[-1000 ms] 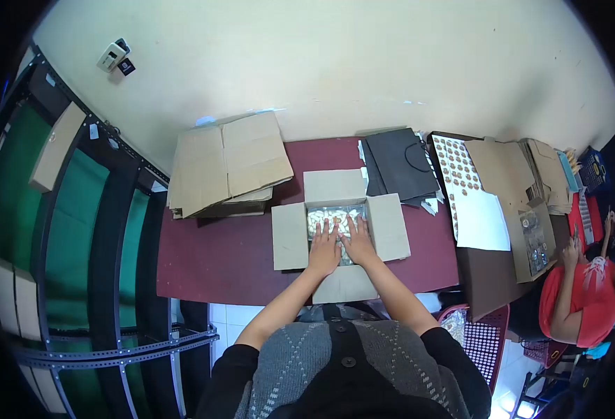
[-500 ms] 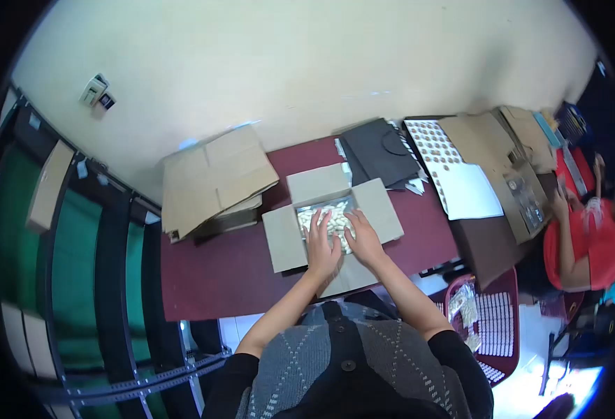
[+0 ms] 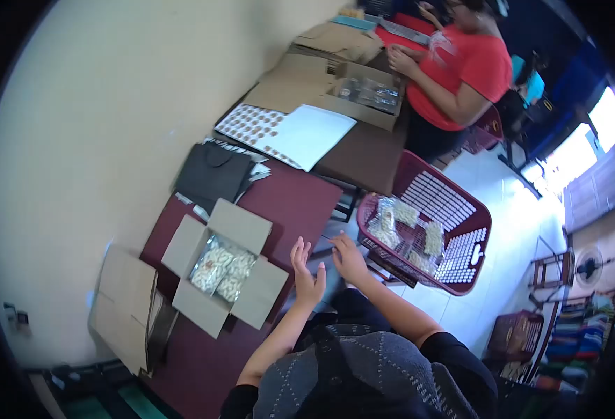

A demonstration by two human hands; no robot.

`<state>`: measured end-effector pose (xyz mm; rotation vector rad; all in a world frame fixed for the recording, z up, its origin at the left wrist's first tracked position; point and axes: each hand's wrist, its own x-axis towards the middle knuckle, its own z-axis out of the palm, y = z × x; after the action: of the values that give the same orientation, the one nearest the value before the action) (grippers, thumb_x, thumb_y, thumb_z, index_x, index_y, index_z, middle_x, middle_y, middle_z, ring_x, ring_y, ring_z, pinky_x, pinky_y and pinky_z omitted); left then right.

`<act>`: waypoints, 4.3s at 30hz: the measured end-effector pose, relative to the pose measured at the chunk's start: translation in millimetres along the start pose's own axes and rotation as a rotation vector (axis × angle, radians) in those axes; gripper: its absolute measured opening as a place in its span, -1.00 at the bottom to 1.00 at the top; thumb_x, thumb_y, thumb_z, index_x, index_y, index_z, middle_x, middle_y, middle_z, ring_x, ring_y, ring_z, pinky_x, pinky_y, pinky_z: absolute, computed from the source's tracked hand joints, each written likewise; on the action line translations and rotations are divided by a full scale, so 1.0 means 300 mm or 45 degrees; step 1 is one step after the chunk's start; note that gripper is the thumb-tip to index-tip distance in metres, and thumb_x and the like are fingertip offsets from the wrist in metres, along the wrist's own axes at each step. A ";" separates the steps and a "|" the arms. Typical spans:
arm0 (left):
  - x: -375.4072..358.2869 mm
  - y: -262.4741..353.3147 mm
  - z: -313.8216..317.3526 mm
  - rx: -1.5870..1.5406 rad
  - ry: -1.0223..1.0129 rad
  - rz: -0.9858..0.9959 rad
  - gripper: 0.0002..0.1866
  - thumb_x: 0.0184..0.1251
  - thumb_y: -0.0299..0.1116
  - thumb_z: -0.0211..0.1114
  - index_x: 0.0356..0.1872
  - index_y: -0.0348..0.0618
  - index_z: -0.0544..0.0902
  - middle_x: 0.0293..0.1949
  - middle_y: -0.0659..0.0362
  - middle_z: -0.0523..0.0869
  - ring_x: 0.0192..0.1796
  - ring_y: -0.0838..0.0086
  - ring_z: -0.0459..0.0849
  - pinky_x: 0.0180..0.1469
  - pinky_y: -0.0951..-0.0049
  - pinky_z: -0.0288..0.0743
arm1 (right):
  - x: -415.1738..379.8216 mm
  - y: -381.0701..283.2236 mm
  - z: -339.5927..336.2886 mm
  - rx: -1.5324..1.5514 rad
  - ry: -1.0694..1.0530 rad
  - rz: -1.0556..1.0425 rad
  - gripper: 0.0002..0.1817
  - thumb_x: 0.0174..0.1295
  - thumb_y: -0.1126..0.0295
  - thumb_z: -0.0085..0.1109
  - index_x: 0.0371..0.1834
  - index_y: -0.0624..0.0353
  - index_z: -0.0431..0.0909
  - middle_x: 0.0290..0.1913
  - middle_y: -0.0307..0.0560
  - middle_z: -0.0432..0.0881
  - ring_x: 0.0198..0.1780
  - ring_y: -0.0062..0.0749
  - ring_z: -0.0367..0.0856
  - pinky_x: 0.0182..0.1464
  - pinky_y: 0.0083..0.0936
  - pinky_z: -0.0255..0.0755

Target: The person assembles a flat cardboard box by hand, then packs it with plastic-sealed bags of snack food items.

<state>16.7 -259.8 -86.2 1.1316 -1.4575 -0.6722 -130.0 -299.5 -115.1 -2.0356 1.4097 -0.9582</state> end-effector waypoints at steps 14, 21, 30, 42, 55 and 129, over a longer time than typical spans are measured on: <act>0.216 -0.030 0.784 0.006 -0.779 -0.267 -0.42 0.20 -0.53 0.16 0.29 -0.21 0.27 0.12 -0.03 0.45 -0.06 0.27 0.56 0.03 0.36 0.47 | -0.352 0.983 -0.413 0.234 0.684 1.372 -0.69 0.23 0.34 0.03 -0.02 0.25 0.54 -0.23 0.15 0.63 -0.08 0.02 0.61 0.01 -0.26 0.44; 0.190 -0.263 1.370 0.078 -1.554 0.014 -0.55 0.12 -0.41 0.23 0.10 -0.11 0.48 0.04 -0.01 0.48 0.06 0.08 0.53 0.12 0.26 0.45 | -0.738 1.534 -0.261 1.655 1.160 1.926 -0.76 0.35 0.10 -0.10 -0.30 0.01 0.37 -0.45 -0.12 0.38 -0.60 -0.40 0.34 -0.62 -0.42 0.26; 0.034 -0.730 2.003 0.800 -2.007 -0.020 -0.09 -0.15 -0.04 0.49 0.33 0.08 0.30 0.38 0.00 0.21 0.39 -0.02 0.19 0.33 -0.11 0.15 | -0.658 1.451 -0.289 1.665 1.499 2.329 -0.51 0.18 0.24 0.18 0.16 -0.09 0.22 -0.26 -0.05 0.37 -0.37 -0.24 0.46 -0.41 -0.38 0.49; 0.149 -0.678 1.779 0.691 -2.657 -0.489 0.43 -0.44 -0.02 0.65 0.50 0.22 -0.21 0.47 -0.13 -0.06 0.50 -0.13 -0.19 0.45 -0.12 -0.16 | -0.461 1.361 -0.584 1.646 0.952 2.101 -0.72 0.01 0.20 0.24 -0.26 0.10 0.57 -0.39 -0.18 0.50 -0.37 -0.40 0.45 -0.29 -0.40 0.34; 0.218 -0.048 0.822 -0.647 -1.112 -1.024 -0.31 0.23 -0.28 0.37 0.33 -0.21 0.24 0.17 0.14 0.48 0.22 0.43 0.44 0.25 0.36 0.34 | 0.001 0.455 -0.919 1.968 -0.023 0.643 -0.47 0.48 0.03 -0.31 0.22 0.25 0.34 -0.43 -0.12 0.51 -0.29 -0.42 0.57 -0.07 -0.39 0.48; 0.241 0.489 -0.602 0.045 0.947 -0.140 -0.82 0.29 -0.42 0.31 -0.15 -0.29 0.64 -0.27 0.14 0.71 -0.20 0.55 0.63 -0.02 0.54 0.43 | 0.679 -0.776 -0.062 1.149 -1.037 -0.489 -0.80 0.28 0.35 0.20 -0.27 0.30 0.67 -0.40 -0.21 0.63 -0.25 -0.62 0.50 -0.12 -0.62 0.35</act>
<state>154.7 -237.1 113.1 1.3095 -0.7778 -0.2431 40.6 -408.0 120.1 -1.6470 0.0948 -0.5904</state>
